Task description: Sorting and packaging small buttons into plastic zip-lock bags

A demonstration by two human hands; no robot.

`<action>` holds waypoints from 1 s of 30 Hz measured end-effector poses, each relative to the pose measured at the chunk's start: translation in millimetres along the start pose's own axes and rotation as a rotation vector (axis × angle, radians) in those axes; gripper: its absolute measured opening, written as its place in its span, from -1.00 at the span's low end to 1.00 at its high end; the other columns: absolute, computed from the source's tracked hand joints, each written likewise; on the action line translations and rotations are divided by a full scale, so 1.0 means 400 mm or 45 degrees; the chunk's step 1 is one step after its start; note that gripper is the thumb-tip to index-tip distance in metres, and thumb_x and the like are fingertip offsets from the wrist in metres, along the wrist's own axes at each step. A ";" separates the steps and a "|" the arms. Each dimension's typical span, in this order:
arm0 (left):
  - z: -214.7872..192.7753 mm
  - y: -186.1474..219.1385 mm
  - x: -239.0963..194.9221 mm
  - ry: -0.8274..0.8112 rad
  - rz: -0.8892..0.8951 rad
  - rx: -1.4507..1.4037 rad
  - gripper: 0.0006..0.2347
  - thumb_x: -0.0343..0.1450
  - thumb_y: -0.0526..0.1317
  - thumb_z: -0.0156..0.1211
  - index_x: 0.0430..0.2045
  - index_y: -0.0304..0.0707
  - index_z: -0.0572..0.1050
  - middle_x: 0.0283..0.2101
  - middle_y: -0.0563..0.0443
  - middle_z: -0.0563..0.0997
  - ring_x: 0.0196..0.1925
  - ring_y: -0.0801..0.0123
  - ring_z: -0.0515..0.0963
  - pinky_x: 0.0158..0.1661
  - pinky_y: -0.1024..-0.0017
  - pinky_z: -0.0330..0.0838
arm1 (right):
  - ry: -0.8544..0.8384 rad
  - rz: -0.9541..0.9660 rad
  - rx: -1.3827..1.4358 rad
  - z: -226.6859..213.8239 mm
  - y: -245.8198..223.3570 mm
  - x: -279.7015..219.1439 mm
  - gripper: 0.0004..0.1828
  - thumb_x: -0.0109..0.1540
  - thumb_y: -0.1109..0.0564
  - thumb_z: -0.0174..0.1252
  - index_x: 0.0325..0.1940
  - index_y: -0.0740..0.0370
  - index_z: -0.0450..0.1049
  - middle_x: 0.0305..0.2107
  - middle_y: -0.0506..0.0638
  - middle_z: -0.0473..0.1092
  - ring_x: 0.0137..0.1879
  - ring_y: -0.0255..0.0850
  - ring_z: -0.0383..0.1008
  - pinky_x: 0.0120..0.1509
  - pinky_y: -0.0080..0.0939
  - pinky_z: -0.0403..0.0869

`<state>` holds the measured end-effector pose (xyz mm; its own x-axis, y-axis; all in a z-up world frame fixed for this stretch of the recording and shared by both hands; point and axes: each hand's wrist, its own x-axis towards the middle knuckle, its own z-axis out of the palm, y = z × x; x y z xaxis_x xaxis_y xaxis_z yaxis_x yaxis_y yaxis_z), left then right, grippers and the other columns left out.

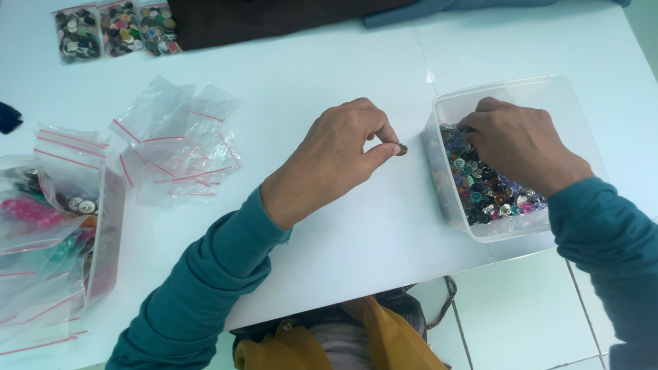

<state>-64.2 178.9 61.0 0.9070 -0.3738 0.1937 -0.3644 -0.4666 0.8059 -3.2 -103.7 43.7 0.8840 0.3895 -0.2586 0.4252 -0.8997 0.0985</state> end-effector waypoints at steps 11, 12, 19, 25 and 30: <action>-0.072 -0.033 -0.120 -0.066 -0.268 -0.014 -0.93 0.40 -0.23 0.25 -0.45 -0.09 0.66 -0.26 0.16 0.61 -0.29 0.47 0.57 -0.28 0.49 0.40 | -0.258 0.377 0.800 -0.088 0.002 -0.068 -0.70 0.35 0.09 0.15 0.12 0.09 0.67 -0.09 0.01 0.62 -0.01 -0.10 0.55 0.07 -0.09 0.47; -0.075 -0.038 -0.130 -0.060 -0.299 -0.022 -0.93 0.40 -0.24 0.25 -0.45 -0.10 0.66 -0.26 0.16 0.62 -0.27 0.48 0.59 -0.26 0.50 0.42 | -0.228 0.353 0.847 -0.088 0.002 -0.071 -0.70 0.35 0.12 0.16 0.11 0.06 0.70 -0.18 0.02 0.65 -0.11 -0.15 0.56 0.01 -0.16 0.46; -0.086 -0.040 -0.190 -0.183 -0.549 0.220 -0.89 0.38 -0.09 0.21 -0.49 0.04 0.64 -0.23 0.27 0.62 -0.38 0.38 0.49 -0.34 0.30 0.34 | 0.099 0.066 0.857 -0.154 -0.141 -0.213 -0.70 0.28 0.14 0.20 0.08 0.10 0.65 -0.30 0.03 0.65 -0.27 -0.21 0.66 -0.22 -0.24 0.64; -0.066 -0.087 -0.242 -0.281 -0.540 0.300 -0.87 0.39 -0.08 0.16 -0.46 0.01 0.62 -0.24 0.15 0.67 -0.26 0.18 0.62 -0.28 0.18 0.38 | 0.677 -0.551 0.876 -0.078 -0.312 -0.237 -0.78 0.18 0.36 0.35 -0.09 0.46 0.58 -0.11 0.31 0.47 -0.06 -0.05 0.57 0.04 -0.21 0.65; -0.013 -0.151 -0.266 -0.134 -0.432 0.372 -0.83 0.43 -0.05 0.24 -0.50 -0.04 0.58 -0.29 0.11 0.65 -0.33 0.14 0.62 -0.32 0.14 0.40 | 0.691 -0.513 0.991 0.038 -0.400 -0.126 -0.87 0.28 0.30 0.36 -0.09 0.32 0.63 -0.16 0.14 0.41 -0.28 -0.19 0.36 -0.24 -0.28 0.43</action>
<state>-137.6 251.1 -5.4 0.9645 -0.2335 -0.1237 -0.1087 -0.7774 0.6196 -118.8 17.5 26.3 0.7542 0.5535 0.3533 0.6369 -0.4857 -0.5987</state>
